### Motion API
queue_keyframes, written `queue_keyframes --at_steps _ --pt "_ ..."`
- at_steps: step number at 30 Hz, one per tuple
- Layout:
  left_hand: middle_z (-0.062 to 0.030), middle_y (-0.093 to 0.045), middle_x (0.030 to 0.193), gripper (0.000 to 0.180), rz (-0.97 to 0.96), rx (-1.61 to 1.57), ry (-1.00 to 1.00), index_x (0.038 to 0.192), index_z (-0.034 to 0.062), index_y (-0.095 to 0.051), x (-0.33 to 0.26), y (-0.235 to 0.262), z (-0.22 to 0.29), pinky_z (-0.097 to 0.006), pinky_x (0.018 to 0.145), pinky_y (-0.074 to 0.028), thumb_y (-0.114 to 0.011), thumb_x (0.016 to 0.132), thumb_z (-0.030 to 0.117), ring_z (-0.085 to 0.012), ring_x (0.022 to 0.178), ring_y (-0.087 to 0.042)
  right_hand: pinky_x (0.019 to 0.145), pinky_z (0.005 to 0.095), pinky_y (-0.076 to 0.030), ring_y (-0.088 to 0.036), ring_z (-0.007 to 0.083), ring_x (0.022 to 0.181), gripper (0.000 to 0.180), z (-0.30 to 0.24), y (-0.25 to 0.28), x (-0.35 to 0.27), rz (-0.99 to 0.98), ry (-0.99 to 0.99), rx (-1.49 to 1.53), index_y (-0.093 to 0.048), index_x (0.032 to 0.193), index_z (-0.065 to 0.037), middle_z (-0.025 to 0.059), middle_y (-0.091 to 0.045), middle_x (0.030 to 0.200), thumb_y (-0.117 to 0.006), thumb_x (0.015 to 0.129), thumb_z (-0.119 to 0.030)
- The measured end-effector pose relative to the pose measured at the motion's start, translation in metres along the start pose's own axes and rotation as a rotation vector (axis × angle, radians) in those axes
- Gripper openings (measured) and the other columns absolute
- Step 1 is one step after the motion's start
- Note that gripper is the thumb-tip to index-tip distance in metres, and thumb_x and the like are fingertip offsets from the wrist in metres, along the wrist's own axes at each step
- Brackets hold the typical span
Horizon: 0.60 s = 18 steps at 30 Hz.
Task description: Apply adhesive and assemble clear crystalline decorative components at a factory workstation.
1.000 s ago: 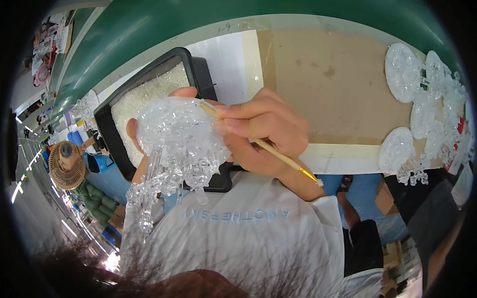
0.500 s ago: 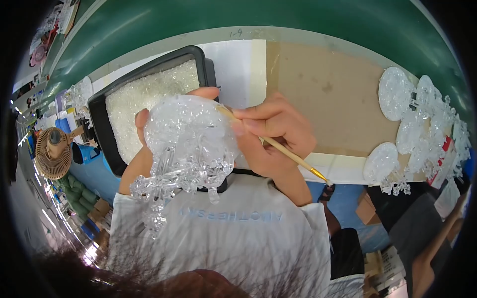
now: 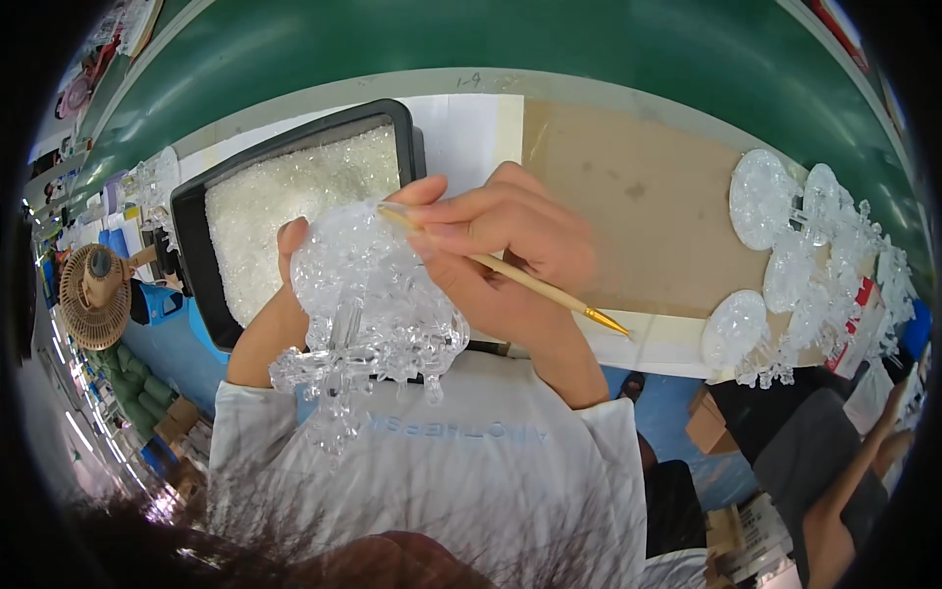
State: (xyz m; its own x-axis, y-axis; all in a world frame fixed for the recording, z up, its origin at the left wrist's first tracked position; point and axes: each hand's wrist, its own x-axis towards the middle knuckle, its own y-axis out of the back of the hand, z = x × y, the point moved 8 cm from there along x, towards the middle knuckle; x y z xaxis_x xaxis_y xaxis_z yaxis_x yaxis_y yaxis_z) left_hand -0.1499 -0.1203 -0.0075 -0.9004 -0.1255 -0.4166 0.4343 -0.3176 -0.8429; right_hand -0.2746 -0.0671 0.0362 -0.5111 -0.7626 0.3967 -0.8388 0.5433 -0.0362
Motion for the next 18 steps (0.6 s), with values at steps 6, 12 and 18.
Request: queue_keyframes --at_steps 6,12,18 --pt "-0.0194 -0.039 0.150 0.125 -0.168 -0.002 0.131 0.156 0.0014 -0.010 -0.001 -0.006 -0.005 -0.039 0.108 -0.039 -0.064 0.067 0.070 -0.0279 0.130 -0.049 0.061 0.0292 -0.038 -0.049 0.0144 0.066 0.016 0.014 0.023 -0.009 0.115 -0.024 0.113 -0.063 0.076 -0.006 0.0122 -0.072 0.083 -0.078 0.072 0.001" --pt "-0.0243 -0.042 0.146 0.129 -0.021 0.027 0.049 0.155 0.0047 -0.015 0.004 0.000 -0.002 -0.049 0.101 -0.046 -0.070 0.061 0.073 -0.0393 0.123 -0.055 0.062 0.0295 -0.038 -0.048 0.0155 0.067 0.016 0.007 0.002 -0.002 0.012 -0.009 0.060 -0.060 0.077 -0.007 0.0124 -0.069 0.080 -0.075 0.075 0.001" --pt "-0.0247 -0.044 0.144 0.121 -0.209 -0.069 0.104 0.156 0.0029 -0.008 0.000 -0.003 -0.006 -0.042 0.106 -0.042 -0.063 0.070 0.068 -0.0331 0.126 -0.052 0.061 0.0292 -0.037 -0.047 0.0155 0.065 0.022 0.011 0.022 -0.012 0.082 -0.025 0.077 -0.053 0.073 -0.007 0.0097 -0.062 0.076 -0.073 0.076 0.002"
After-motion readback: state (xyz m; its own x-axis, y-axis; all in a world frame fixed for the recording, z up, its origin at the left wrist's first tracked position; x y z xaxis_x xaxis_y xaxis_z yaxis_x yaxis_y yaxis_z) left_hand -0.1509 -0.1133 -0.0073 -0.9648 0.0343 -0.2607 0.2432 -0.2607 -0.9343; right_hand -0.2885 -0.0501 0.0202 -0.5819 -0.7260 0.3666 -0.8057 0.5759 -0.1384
